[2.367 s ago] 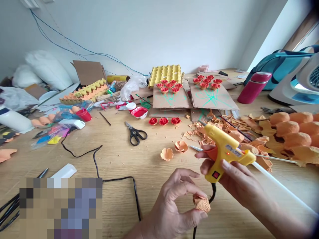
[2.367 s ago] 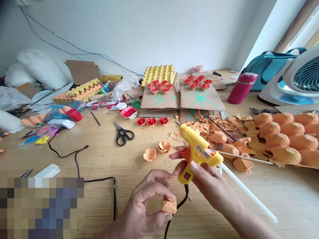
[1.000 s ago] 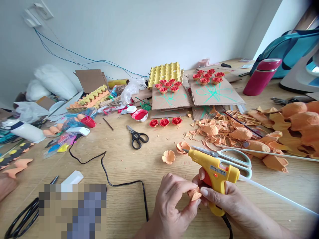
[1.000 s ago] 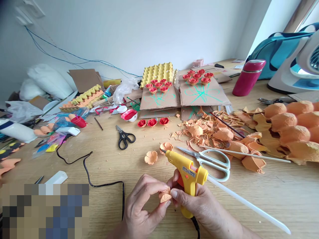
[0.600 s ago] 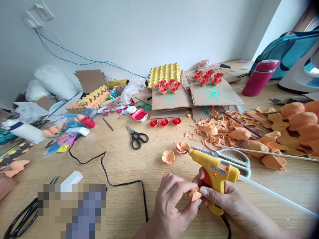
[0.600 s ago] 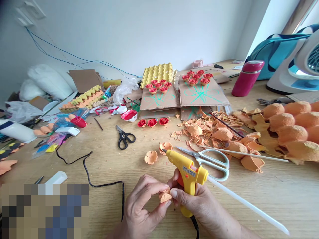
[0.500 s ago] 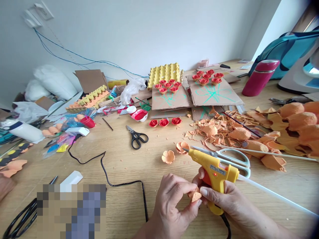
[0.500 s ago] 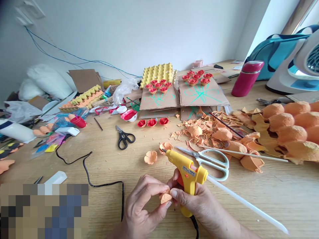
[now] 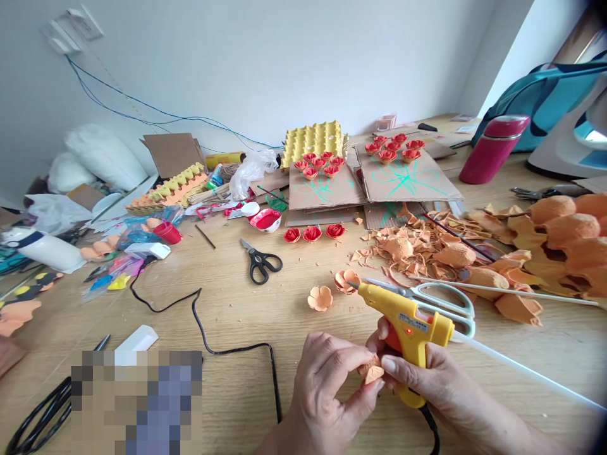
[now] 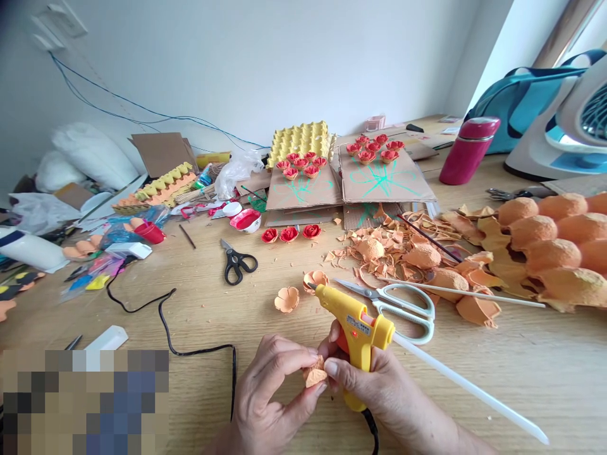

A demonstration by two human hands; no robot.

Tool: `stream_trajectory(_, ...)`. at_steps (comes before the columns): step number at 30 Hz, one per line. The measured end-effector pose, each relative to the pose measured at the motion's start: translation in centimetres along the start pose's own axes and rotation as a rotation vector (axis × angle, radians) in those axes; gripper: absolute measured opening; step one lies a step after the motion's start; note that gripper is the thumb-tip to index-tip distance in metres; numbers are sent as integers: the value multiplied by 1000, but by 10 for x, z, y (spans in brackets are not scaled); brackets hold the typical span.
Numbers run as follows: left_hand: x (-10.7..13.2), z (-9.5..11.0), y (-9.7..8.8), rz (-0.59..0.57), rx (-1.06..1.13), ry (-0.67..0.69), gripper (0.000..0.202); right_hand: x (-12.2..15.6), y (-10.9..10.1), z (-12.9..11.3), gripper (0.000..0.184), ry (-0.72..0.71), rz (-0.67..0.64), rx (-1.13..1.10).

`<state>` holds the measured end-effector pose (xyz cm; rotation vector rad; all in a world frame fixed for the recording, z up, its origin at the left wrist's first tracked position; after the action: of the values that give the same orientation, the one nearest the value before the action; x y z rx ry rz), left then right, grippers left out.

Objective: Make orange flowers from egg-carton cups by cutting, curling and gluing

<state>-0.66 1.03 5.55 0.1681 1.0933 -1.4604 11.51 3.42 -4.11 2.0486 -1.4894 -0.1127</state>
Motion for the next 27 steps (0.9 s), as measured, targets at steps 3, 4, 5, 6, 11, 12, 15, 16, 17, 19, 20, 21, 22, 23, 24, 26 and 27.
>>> stream_trajectory(3,0,1,0,-4,3,13,21,0,1,-1,36,-3,-16,-2)
stream_trajectory(4,0,2,0,-7,4,20,20,0,1,-1,36,-2,-19,-7)
stream_trajectory(5,0,2,0,-9,4,26,20,0,1,-1,36,-1,-22,-13)
stream_trajectory(6,0,3,0,-9,4,32,20,0,1,-1,36,-2,-22,-18)
stream_trajectory(11,-1,4,-1,-3,-25,9,18,-1,1,1,33,-15,-57,17)
stream_trajectory(12,-1,4,-1,-3,-30,10,18,-1,0,1,33,-17,-64,25)
stream_trajectory(15,0,5,0,-4,-26,18,20,-2,0,1,33,-22,-69,21)
stream_trajectory(16,0,4,0,-4,-20,15,20,-2,1,0,33,-22,-76,18)
stream_trajectory(17,1,3,0,0,-14,10,20,-2,2,0,33,-22,-84,12)
stream_trajectory(19,2,1,0,5,-1,0,21,-1,5,-1,34,-21,-99,0)
stream_trajectory(20,3,1,0,6,3,-2,22,-1,5,-1,34,-22,-103,-5)
stream_trajectory(21,3,0,0,6,4,-1,23,-2,5,-1,34,-23,-104,-9)
stream_trajectory(22,3,0,0,3,1,2,24,-2,5,-1,34,-24,-101,-8)
stream_trajectory(23,3,1,1,-1,-5,7,24,-2,4,-1,33,-24,-98,-3)
stream_trajectory(24,2,1,1,-4,-14,11,24,-3,4,-1,32,-26,-92,6)
stream_trajectory(26,2,1,1,-10,-36,15,24,-3,2,-1,31,-34,-75,24)
stream_trajectory(27,2,1,2,-14,-46,12,24,-4,1,-2,31,-40,-66,32)
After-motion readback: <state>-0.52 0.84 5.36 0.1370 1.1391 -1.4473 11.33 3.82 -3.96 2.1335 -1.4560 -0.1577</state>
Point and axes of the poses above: each hand's wrist, its own x-axis away from the middle knuckle, its own y-axis out of the palm, z = x × y, the point moved 9 cm from there along -x, towards the middle knuckle, and after that the axes turned 2 degrees about z, right-handed, at the moved point
